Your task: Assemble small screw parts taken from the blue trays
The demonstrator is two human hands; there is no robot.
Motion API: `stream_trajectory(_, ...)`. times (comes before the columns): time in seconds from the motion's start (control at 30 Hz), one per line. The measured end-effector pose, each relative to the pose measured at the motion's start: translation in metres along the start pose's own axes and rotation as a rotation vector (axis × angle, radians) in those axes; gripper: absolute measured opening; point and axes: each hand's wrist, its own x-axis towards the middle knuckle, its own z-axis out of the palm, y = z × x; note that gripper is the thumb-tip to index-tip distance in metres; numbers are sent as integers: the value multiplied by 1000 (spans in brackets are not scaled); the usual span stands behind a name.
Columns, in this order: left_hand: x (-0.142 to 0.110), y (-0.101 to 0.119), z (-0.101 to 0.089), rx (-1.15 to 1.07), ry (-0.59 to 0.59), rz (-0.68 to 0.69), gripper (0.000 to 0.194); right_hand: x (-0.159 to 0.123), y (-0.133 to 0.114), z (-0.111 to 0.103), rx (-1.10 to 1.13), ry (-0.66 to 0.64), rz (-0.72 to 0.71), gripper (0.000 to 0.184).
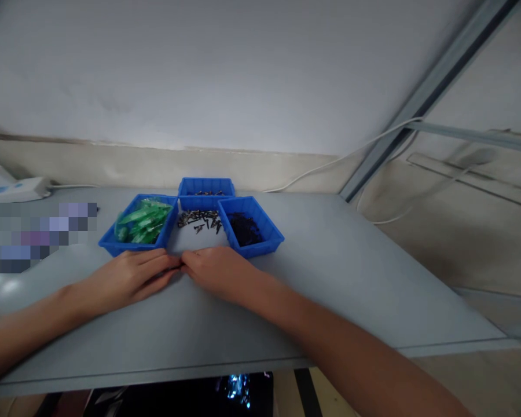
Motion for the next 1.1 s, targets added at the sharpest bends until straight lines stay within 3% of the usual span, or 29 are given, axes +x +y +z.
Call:
stream_trajectory(0.23,0,2,-3,1,18,47,21,0,-3,-5,30,-25,11,17)
stream_trajectory(0.43,2,3,-4,-15,-56,-4,21,-2,-5,-9,35,-50,7,12)
stream_trajectory(0.73,1,1,-1,16,-96,-23,29,-2,-5,-10,2,-18,-30,20)
stream_trajectory(1.1,3,3,-2,50,-169,-120,23,-2,-4,-7,-39,-28,6,19)
